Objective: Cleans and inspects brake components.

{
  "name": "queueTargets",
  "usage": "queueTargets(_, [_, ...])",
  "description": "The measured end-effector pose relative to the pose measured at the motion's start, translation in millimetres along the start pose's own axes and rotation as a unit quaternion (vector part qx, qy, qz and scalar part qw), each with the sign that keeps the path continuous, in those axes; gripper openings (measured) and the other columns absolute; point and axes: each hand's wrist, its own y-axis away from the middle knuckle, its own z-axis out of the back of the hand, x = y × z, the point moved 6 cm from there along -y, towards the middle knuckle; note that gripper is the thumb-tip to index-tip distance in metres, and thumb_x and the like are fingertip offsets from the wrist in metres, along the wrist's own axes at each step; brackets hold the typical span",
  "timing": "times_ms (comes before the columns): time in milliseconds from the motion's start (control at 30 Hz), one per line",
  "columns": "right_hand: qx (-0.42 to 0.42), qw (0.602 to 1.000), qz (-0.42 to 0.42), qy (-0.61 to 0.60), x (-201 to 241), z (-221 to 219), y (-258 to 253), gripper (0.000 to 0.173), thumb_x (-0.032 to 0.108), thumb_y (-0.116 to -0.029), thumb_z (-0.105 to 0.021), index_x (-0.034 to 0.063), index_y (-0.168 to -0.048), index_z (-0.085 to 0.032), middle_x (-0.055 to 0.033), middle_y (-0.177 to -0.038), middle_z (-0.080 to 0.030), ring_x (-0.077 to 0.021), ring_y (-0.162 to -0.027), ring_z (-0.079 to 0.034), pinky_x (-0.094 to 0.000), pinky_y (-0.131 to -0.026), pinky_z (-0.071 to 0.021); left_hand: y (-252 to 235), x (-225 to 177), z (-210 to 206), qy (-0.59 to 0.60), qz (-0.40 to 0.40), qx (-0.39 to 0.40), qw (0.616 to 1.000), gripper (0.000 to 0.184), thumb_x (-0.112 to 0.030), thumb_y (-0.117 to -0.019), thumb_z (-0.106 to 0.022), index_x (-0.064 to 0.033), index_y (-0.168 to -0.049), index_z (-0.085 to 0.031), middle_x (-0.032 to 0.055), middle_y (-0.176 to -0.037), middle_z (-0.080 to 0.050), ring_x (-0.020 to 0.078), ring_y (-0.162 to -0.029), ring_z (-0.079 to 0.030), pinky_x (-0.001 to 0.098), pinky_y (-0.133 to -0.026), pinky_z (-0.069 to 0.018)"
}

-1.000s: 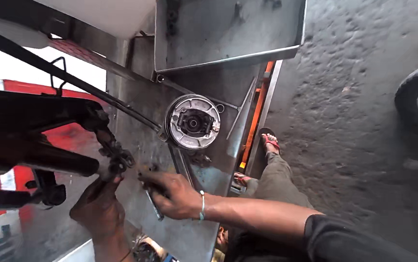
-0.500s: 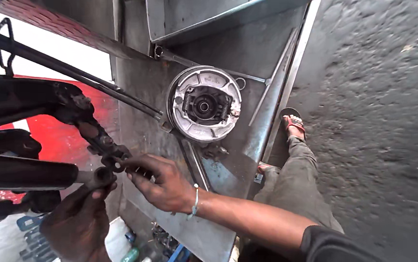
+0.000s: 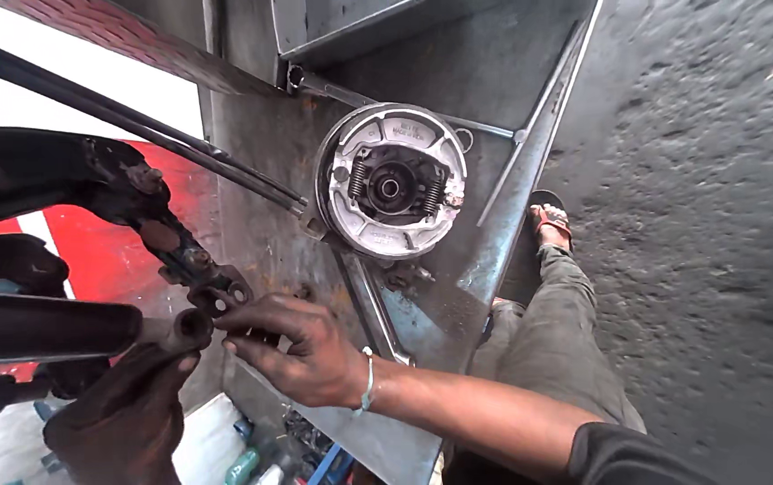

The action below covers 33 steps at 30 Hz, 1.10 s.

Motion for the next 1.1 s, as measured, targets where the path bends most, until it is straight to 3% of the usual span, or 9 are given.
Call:
queueTargets(133, [0.036, 0.988, 0.103, 0.107, 12, -1, -8, 0.016, -0.003, -0.0909, -0.066, -0.0092, -0.103, -0.074, -0.0185, -0.093, -0.072, -0.0207, -0.083, -0.071, -0.0323, -0.074, -0.0602, 3, -5, 7, -0.081, -0.005, 0.017, 0.997, 0.011, -0.021, -0.0938, -0.073, -0.0234, -0.103, -0.079, -0.0180, -0.103, -0.074, -0.0011, -0.096, -0.070, 0.0214, -0.089, -0.0582])
queueTargets(300, [0.106, 0.930, 0.228, 0.269, 31, -6, -20, 0.012, 0.005, -0.0876, -0.068, -0.0022, -0.095, -0.075, -0.0130, -0.085, -0.072, -0.0223, -0.077, -0.071, -0.0336, -0.065, -0.0571, 4, -15, 0, -0.103, -0.041, 0.023, 0.994, 0.015, -0.019, -0.0998, -0.065, -0.0190, -0.110, -0.076, -0.0184, -0.108, -0.073, -0.0037, -0.100, -0.068, 0.0196, -0.091, -0.0568])
queueTargets(400, [0.153, 0.905, 0.243, 0.314, 35, -10, -27, 0.013, 0.009, -0.0859, -0.070, -0.0004, -0.094, -0.075, -0.0120, -0.085, -0.072, -0.0228, -0.077, -0.071, -0.0346, -0.062, -0.0557, 5, -15, -2, -0.100, -0.054, 0.009, 0.993, 0.015, -0.016, -0.0991, -0.065, -0.0139, -0.110, -0.076, -0.0158, -0.109, -0.073, -0.0039, -0.099, -0.068, 0.0189, -0.091, -0.0569])
queueTargets(667, [0.319, 0.877, 0.209, 0.292, 45, -10, -53, 0.013, 0.008, -0.0889, -0.070, -0.0001, -0.096, -0.076, -0.0120, -0.086, -0.072, -0.0233, -0.074, -0.070, -0.0387, -0.061, -0.0521, -3, -17, -5, -0.085, -0.100, 0.030, 0.991, 0.014, -0.017, -0.0992, -0.064, -0.0120, -0.102, -0.077, -0.0142, -0.098, -0.074, -0.0054, -0.089, -0.068, 0.0158, -0.082, -0.0576])
queueTargets(900, [0.306, 0.883, 0.213, 0.285, 39, -14, -57, 0.012, 0.007, -0.0853, -0.073, -0.0023, -0.093, -0.075, -0.0141, -0.086, -0.072, -0.0233, -0.074, -0.070, -0.0374, -0.062, -0.0530, -11, -11, -5, -0.066, -0.132, 0.026, 0.989, 0.012, -0.023, -0.0983, -0.067, -0.0197, -0.102, -0.078, -0.0188, -0.098, -0.073, -0.0083, -0.090, -0.067, 0.0131, -0.081, -0.0559])
queueTargets(1100, [0.175, 0.920, 0.228, 0.266, 36, -14, -41, 0.013, 0.003, -0.0797, -0.073, -0.0058, -0.089, -0.073, -0.0151, -0.080, -0.070, -0.0208, -0.069, -0.069, -0.0324, -0.059, -0.0551, -12, -7, -6, -0.085, -0.129, -0.013, 0.988, 0.007, -0.019, -0.0914, -0.070, -0.0165, -0.095, -0.075, -0.0201, -0.093, -0.071, -0.0124, -0.087, -0.063, 0.0094, -0.079, -0.0534])
